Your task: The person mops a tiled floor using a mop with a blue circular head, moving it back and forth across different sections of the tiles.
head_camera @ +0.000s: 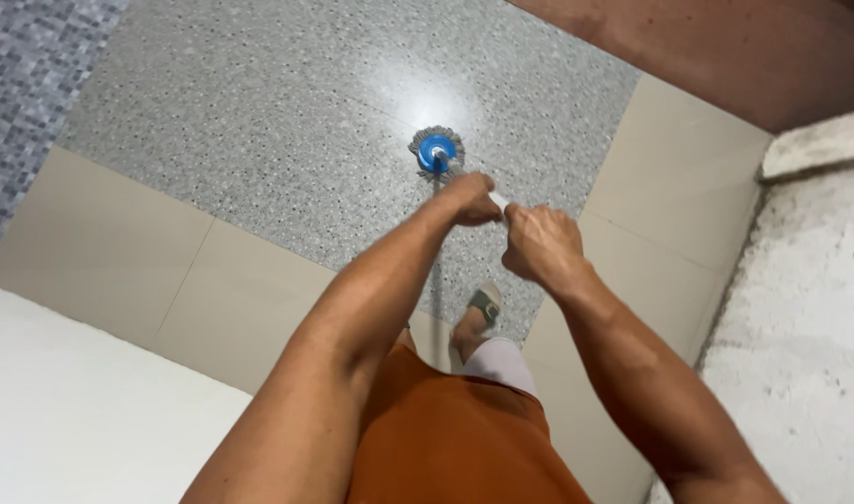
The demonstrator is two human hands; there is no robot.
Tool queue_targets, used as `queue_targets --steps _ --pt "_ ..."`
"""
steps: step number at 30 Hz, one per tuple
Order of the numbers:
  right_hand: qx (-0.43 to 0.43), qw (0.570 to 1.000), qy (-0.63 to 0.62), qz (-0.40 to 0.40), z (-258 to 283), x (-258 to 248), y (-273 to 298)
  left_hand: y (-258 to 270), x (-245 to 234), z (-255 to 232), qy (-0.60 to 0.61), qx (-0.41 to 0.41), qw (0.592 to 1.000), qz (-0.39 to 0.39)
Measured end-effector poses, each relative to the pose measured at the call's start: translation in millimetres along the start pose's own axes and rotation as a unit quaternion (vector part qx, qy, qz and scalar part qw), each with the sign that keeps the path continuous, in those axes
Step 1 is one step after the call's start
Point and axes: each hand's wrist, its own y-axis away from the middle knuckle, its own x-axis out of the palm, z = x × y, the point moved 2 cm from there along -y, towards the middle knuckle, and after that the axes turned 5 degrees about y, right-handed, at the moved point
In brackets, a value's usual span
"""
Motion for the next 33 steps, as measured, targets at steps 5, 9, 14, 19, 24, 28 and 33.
queue_targets --steps 5,9,14,19,24,28,33 --pt "-0.024 1.0 -0.008 0.007 -10.8 4.3 -25.4 -22.5 -2.0 3.2 0.039 -0.005 0.999 -0.02" --pt "-0.031 0.999 -0.019 0.022 -33.9 3.6 -69.2 -42.5 -13.2 16.6 0.068 -0.018 0.997 -0.044" --pt "-0.038 0.998 0.033 0.046 -60.3 17.8 -178.8 -64.8 -36.5 14.7 0.159 -0.091 0.98 -0.082" --pt "-0.107 0.993 0.038 -0.022 -75.3 42.5 -234.6 -53.4 -46.9 3.5 0.156 -0.107 0.975 -0.114" --pt "-0.159 0.985 0.068 0.025 -71.5 19.2 -191.7 -58.5 -64.4 11.7 0.126 -0.119 0.978 -0.117" --pt "-0.188 0.963 0.168 0.093 -62.1 -12.5 -142.7 -71.5 -78.9 27.3 0.091 -0.145 0.981 -0.095" --pt "-0.125 0.979 0.127 0.1 -42.1 -15.1 -191.3 -74.3 -81.2 35.9 0.181 -0.175 0.966 -0.064"
